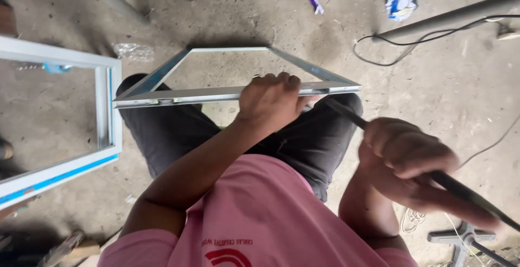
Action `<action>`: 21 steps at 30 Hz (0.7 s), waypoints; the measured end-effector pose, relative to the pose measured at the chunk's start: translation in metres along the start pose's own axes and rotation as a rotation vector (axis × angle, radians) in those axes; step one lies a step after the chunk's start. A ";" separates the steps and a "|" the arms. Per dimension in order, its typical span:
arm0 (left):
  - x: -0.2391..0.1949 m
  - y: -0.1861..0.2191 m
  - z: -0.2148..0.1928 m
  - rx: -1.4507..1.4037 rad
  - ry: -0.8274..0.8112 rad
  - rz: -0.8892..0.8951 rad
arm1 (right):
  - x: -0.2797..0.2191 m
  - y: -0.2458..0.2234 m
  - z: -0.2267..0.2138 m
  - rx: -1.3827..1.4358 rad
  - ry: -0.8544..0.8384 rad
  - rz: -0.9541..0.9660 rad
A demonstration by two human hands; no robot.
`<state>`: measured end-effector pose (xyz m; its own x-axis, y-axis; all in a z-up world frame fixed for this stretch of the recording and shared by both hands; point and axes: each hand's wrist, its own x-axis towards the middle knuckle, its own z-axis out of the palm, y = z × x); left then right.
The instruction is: Smoothing the edges of an aluminum window frame using a hand file to remove burrs.
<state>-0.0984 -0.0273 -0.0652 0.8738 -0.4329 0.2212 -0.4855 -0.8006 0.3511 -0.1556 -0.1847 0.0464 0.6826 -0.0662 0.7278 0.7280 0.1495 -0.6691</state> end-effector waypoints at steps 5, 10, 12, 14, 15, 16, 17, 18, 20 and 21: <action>0.002 -0.004 0.005 0.056 0.053 0.018 | -0.007 0.014 0.003 0.066 0.019 0.050; -0.001 -0.004 0.007 0.082 0.068 0.037 | -0.008 0.031 0.008 0.075 0.013 0.018; 0.003 -0.004 0.006 0.099 0.116 0.046 | -0.006 0.038 0.004 0.064 -0.002 -0.005; 0.007 -0.005 0.005 0.061 0.049 0.029 | -0.002 0.038 0.002 0.073 -0.052 0.021; 0.004 -0.006 0.007 0.068 0.052 0.030 | -0.007 0.026 -0.005 0.078 -0.051 0.015; 0.010 -0.010 0.007 0.057 0.069 0.033 | -0.006 0.019 -0.013 -0.014 -0.025 0.072; 0.016 -0.013 0.006 0.046 0.085 0.036 | -0.004 0.012 -0.022 -0.105 0.001 0.129; 0.025 -0.018 0.004 0.073 0.107 0.043 | 0.008 0.015 -0.021 -0.088 0.000 0.098; 0.042 -0.022 0.001 0.048 -0.087 -0.005 | 0.029 0.014 -0.022 -0.829 -0.077 0.815; 0.048 -0.027 -0.002 0.065 -0.067 0.007 | 0.020 0.032 -0.033 -0.824 -0.066 0.788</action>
<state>-0.0438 -0.0256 -0.0619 0.8712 -0.4638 0.1609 -0.4909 -0.8217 0.2896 -0.1160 -0.2134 0.0347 0.9813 -0.1855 0.0517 -0.0642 -0.5680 -0.8205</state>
